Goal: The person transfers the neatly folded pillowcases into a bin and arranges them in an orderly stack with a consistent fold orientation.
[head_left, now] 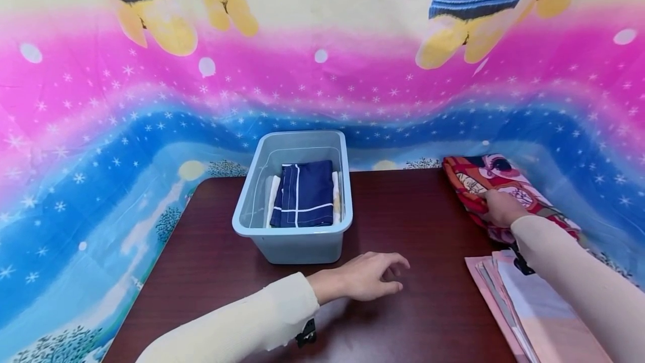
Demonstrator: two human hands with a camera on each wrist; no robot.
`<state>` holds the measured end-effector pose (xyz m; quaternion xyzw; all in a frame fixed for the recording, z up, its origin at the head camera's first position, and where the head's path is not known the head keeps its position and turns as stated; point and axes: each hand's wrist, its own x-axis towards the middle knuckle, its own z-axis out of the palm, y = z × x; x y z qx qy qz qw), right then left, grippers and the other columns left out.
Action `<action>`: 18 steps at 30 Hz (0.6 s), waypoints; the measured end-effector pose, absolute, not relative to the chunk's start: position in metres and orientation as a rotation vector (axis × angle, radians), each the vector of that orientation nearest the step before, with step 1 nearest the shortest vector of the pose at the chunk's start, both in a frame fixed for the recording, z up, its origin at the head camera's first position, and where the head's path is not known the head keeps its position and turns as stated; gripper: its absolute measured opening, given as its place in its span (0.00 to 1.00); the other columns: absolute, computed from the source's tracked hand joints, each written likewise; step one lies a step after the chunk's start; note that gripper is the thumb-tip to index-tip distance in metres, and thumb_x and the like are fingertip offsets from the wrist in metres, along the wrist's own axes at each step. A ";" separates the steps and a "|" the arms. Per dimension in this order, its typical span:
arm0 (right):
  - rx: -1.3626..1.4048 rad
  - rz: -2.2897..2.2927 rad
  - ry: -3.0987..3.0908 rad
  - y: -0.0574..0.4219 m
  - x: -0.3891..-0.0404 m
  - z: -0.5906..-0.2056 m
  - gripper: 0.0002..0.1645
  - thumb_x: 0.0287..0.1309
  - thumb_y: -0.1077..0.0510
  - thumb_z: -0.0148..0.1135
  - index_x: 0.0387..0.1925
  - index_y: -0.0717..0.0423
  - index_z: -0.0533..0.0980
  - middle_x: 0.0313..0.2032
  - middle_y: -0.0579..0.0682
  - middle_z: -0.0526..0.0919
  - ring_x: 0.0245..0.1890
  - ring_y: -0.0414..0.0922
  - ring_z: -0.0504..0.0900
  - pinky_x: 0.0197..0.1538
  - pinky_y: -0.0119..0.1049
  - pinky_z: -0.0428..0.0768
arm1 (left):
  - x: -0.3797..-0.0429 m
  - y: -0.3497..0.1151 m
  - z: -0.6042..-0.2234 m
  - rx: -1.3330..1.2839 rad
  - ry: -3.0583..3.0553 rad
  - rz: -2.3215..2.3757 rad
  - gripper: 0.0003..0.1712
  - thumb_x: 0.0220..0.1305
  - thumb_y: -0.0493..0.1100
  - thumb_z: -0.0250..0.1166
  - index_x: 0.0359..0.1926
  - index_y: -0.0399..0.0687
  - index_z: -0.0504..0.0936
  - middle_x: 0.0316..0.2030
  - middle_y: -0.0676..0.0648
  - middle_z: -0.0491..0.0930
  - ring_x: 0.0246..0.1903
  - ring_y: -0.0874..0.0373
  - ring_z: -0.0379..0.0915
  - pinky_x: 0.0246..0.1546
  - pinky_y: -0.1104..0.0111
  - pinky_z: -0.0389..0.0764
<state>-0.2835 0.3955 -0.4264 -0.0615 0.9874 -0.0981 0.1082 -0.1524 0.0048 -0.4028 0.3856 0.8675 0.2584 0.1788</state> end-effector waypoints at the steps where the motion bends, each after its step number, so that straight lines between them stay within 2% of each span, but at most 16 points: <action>1: -0.192 -0.292 2.904 0.393 -0.284 -0.426 0.34 0.55 0.62 0.73 0.58 0.78 0.71 0.43 0.75 0.80 0.38 0.63 0.79 0.51 0.67 0.77 | -0.152 0.005 -0.403 1.092 2.453 0.730 0.22 0.70 0.47 0.65 0.63 0.55 0.77 0.52 0.52 0.86 0.45 0.73 0.80 0.48 0.79 0.77; 9: -0.210 -0.302 2.864 0.371 -0.283 -0.426 0.34 0.55 0.63 0.72 0.59 0.77 0.71 0.45 0.75 0.80 0.38 0.61 0.80 0.51 0.64 0.79 | -0.152 0.005 -0.403 1.088 2.440 0.735 0.23 0.70 0.48 0.64 0.64 0.55 0.76 0.52 0.52 0.86 0.46 0.72 0.80 0.48 0.79 0.77; 18: -0.255 -0.272 2.868 0.343 -0.281 -0.422 0.30 0.54 0.63 0.73 0.54 0.77 0.73 0.42 0.71 0.82 0.37 0.59 0.79 0.48 0.58 0.80 | -0.151 0.005 -0.401 1.089 2.427 0.753 0.22 0.70 0.47 0.64 0.64 0.55 0.76 0.52 0.51 0.85 0.47 0.69 0.81 0.48 0.79 0.77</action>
